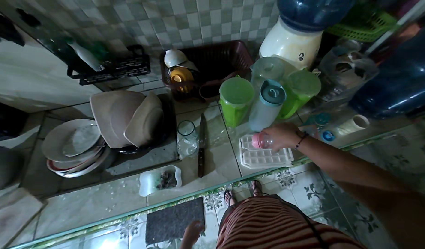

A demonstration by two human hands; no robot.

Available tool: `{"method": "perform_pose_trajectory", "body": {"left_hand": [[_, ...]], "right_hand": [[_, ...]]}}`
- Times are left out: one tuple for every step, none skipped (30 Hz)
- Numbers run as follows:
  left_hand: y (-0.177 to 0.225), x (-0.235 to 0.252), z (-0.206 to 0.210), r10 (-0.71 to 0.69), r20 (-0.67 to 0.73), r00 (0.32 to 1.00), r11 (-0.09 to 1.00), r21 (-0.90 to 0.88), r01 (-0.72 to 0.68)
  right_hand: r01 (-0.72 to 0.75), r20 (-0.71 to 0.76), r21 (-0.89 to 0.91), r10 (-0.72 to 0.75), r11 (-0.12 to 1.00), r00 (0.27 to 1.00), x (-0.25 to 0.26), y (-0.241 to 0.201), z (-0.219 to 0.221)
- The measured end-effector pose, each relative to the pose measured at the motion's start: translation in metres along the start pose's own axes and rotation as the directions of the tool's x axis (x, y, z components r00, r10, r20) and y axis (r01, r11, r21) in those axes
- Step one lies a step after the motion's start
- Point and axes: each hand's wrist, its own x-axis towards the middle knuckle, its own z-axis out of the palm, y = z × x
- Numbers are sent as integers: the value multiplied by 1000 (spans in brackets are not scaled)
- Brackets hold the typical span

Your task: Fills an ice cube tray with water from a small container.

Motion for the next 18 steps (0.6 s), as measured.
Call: {"method": "perform_pose_trajectory", "body": {"left_hand": [[0, 0, 0, -1, -1, 1000, 1000, 9, 1], [0, -1, 0, -4, 0, 1000, 1000, 5, 4], [0, -1, 1, -6, 0, 1000, 1000, -9, 6], [-1, -1, 1, -4, 2, 1000, 1000, -16, 4], [-1, -1, 1, -4, 6, 1000, 1000, -19, 4], [-1, -1, 1, -5, 7, 1000, 1000, -20, 5], [0, -3, 1, -6, 5, 1000, 1000, -21, 6], [0, -4, 1, -8, 2, 1000, 1000, -21, 8], [2, -5, 2, -10, 2, 1000, 1000, -23, 10], [3, -7, 2, -10, 3, 1000, 1000, -27, 10], [4, -7, 2, -12, 4, 1000, 999, -30, 12], [3, -7, 2, -14, 4, 1000, 999, -31, 14], [3, -6, 2, -13, 0, 1000, 999, -31, 13], [3, -6, 2, -10, -1, 1000, 999, -31, 10], [3, -5, 2, -6, -2, 1000, 1000, -31, 6], [3, -4, 2, -6, 0, 1000, 999, -31, 6], [3, -4, 2, -7, 0, 1000, 999, -36, 7], [3, -4, 2, -8, -2, 1000, 999, -41, 8]], "right_hand": [[1, 4, -11, -1, 1000, 1000, 0, -1, -1], [1, 8, -19, -1, 1000, 1000, 0, -2, -2], [2, 8, -25, -1, 1000, 1000, 0, -2, -2], [6, 3, -30, -6, 1000, 1000, 1, -2, -3], [8, -4, -31, -8, 999, 1000, 1, -1, -2], [7, -4, -25, -7, 1000, 1000, 2, 0, -2], [6, -1, -20, -6, 1000, 1000, 2, 2, -1], [5, 1, -18, -5, 1000, 1000, 3, 2, -1], [3, -2, -19, -3, 1000, 1000, 3, 3, 0], [3, -5, -17, -3, 1000, 1000, 3, 3, 0], [4, -10, -12, -4, 1000, 1000, 2, 2, -1], [5, -14, -7, -5, 1000, 1000, 1, 1, -1], [4, -16, -3, -4, 1000, 1000, 0, 0, -2], [3, -17, 1, -3, 1000, 1000, -1, -1, -3], [5, -18, 3, -5, 1000, 1000, -1, -2, -4], [9, -21, 3, -9, 1000, 1000, 0, -2, -4], [12, -24, 3, -12, 1000, 1000, 2, -1, -3], [13, -28, -2, -13, 1000, 1000, 3, 0, -2]]}}
